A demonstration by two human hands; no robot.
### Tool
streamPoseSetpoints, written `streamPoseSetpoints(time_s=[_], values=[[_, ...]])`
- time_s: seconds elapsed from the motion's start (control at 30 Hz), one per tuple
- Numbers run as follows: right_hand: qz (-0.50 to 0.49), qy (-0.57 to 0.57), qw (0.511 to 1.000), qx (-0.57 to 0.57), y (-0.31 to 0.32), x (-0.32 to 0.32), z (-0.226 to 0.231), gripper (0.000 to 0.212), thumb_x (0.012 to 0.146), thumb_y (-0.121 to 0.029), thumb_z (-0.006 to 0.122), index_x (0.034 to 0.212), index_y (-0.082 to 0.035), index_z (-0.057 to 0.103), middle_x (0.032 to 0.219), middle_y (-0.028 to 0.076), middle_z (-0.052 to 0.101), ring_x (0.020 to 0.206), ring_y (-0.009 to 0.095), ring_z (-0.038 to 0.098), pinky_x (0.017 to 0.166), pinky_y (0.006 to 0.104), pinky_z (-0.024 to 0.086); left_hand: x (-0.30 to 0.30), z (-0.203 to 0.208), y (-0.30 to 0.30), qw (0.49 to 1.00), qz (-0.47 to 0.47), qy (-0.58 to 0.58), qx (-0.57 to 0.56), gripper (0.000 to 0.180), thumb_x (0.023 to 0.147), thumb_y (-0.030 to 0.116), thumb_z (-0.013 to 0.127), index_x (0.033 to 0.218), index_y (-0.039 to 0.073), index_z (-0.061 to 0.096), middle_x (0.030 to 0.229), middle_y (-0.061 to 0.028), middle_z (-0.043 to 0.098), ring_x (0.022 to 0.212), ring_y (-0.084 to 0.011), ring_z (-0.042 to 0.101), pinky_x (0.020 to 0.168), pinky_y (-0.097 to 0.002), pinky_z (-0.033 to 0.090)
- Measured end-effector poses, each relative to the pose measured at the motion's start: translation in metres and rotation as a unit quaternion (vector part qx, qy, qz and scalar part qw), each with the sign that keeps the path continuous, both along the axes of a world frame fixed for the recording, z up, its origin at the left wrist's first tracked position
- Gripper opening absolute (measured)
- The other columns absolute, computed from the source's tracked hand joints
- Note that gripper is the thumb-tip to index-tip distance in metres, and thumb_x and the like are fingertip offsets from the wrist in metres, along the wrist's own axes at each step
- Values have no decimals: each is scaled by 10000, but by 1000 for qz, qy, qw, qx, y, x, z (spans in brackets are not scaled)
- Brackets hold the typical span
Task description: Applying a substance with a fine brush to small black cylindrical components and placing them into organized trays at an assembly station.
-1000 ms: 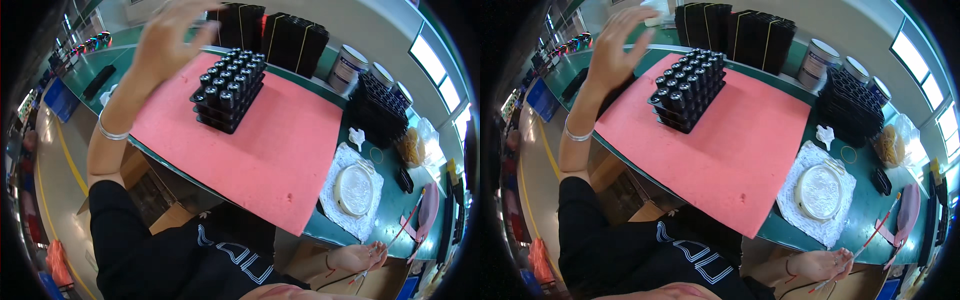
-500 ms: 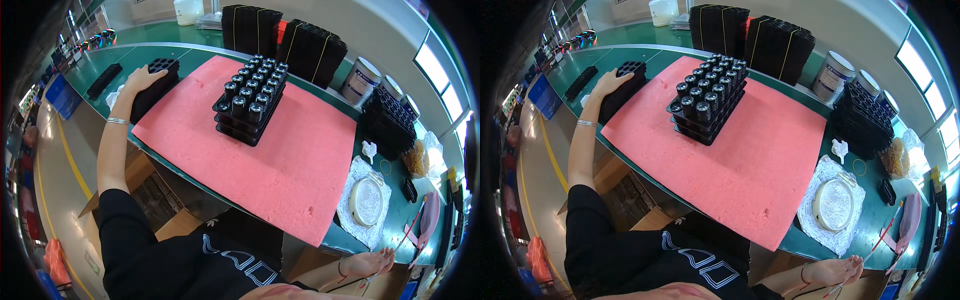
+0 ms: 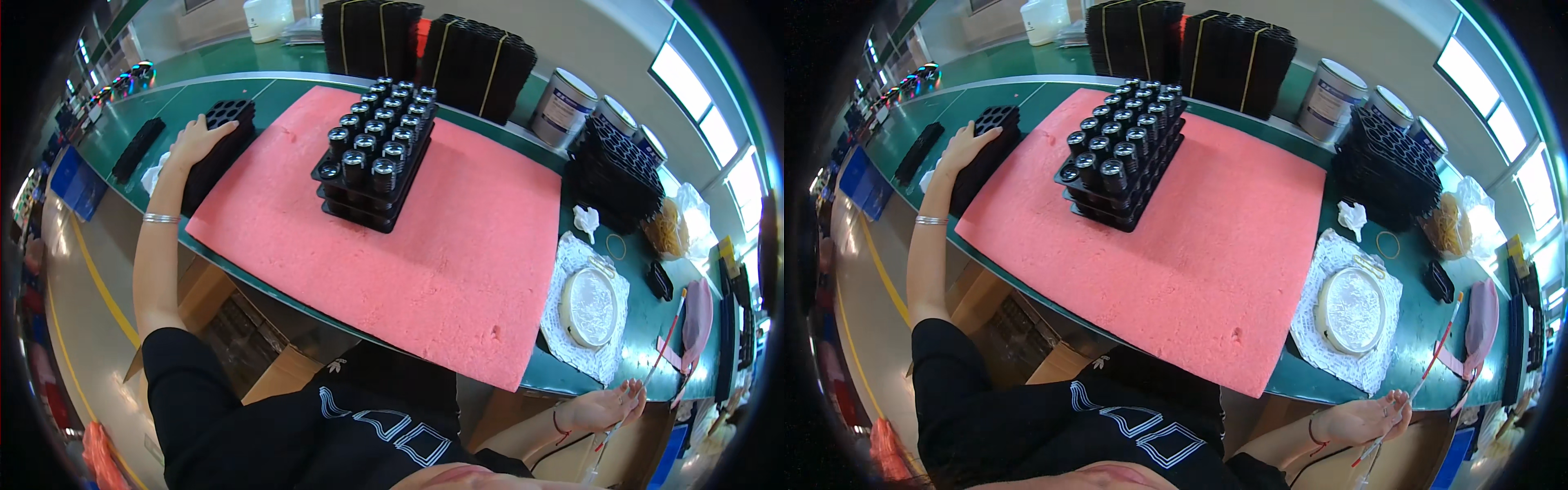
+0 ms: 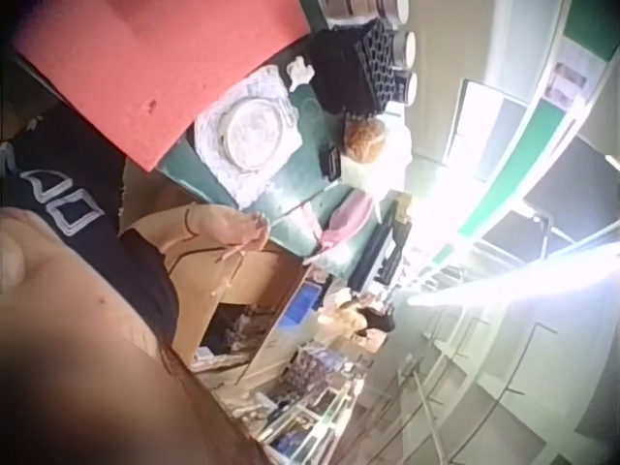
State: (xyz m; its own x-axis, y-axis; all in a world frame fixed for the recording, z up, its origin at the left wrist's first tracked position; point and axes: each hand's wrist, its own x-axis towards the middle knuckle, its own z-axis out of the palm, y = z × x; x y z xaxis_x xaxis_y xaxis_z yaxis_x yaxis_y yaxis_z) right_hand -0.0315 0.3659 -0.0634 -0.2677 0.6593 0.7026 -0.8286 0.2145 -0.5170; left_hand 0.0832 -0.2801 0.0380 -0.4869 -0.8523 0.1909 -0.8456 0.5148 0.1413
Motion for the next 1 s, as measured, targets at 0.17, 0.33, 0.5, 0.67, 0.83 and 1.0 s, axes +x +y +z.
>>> streamPoseSetpoints(time_s=[0.17,0.33,0.5,0.67,0.83,1.0], values=[[-11,-12,1000,-1,-1,0,-2,303,867,-196,353,1033,42,442,1010,149,481,938,235,486,810,333,392,1,-7,-13,1000,-7,12,-10,950,695,676,434,1280,-61,302,1323,-225,317,1238,-328,300,1014,-351,232],[28,12,998,58,5,0,-8,353,860,-254,392,1021,51,466,1029,160,513,936,260,504,834,342,391,-13,-20,-39,998,-64,25,-4,850,773,617,405,1259,-76,327,1317,-251,310,1255,-308,272,1028,-321,191],[66,-95,993,14,5,0,1,250,879,-157,433,996,53,504,1026,143,507,899,234,503,825,353,389,5,-34,-99,992,-120,39,27,532,877,477,317,1301,158,365,1355,-242,241,1287,-331,177,1040,-352,150],[199,-126,971,-46,23,-10,18,225,886,-164,469,963,40,527,904,99,540,789,166,508,715,292,410,17,-58,-133,973,-222,-56,15,478,906,390,310,1329,166,310,1363,-222,233,1277,-330,200,1041,-349,155],[163,-251,948,-105,61,-25,29,252,885,-218,490,904,25,552,786,73,570,663,131,513,624,245,412,7,-40,-123,956,-257,-137,-36,419,928,259,283,1337,167,290,1359,-211,245,1272,-312,221,1040,-344,168],[214,-449,862,-93,76,-27,43,327,854,-331,527,863,-8,575,680,55,606,586,89,519,499,203,378,20,-38,-150,927,-339,-157,-39,419,938,244,230,1346,158,266,1377,-172,228,1274,-302,219,1055,-350,136]])
